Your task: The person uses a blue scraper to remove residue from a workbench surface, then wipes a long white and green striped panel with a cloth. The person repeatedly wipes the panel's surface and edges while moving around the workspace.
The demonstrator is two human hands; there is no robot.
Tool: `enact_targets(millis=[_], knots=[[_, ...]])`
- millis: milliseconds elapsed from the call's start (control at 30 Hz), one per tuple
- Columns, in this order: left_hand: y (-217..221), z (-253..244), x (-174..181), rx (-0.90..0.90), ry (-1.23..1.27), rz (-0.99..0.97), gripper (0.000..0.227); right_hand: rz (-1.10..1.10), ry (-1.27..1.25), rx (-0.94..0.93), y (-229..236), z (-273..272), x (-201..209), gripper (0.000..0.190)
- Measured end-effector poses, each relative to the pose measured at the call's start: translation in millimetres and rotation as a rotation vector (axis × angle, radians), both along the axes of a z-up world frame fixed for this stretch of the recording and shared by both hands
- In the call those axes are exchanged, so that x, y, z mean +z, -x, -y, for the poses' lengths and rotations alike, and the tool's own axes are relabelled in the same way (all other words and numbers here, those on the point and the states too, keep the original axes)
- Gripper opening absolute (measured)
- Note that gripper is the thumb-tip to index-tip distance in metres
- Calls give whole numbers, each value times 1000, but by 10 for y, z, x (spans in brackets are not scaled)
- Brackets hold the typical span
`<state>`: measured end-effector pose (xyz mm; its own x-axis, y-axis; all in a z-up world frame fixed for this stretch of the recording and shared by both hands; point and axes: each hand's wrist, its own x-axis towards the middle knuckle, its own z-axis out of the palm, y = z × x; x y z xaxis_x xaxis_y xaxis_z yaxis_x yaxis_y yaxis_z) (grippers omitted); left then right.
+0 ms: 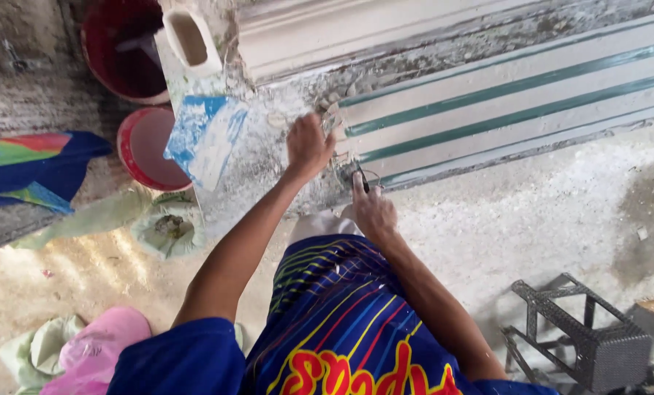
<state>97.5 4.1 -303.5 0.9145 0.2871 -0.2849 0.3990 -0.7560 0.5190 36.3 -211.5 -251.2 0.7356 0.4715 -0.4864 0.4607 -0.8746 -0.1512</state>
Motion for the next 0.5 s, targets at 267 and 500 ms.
enact_targets(millis=[267,500], knots=[[213,147,79,-95,461,-233,42,-111,36,-35,-174,-79,272,58],[-773,365,-618,-482,437,-179,43,-154,72,32,-317,-283,194,62]])
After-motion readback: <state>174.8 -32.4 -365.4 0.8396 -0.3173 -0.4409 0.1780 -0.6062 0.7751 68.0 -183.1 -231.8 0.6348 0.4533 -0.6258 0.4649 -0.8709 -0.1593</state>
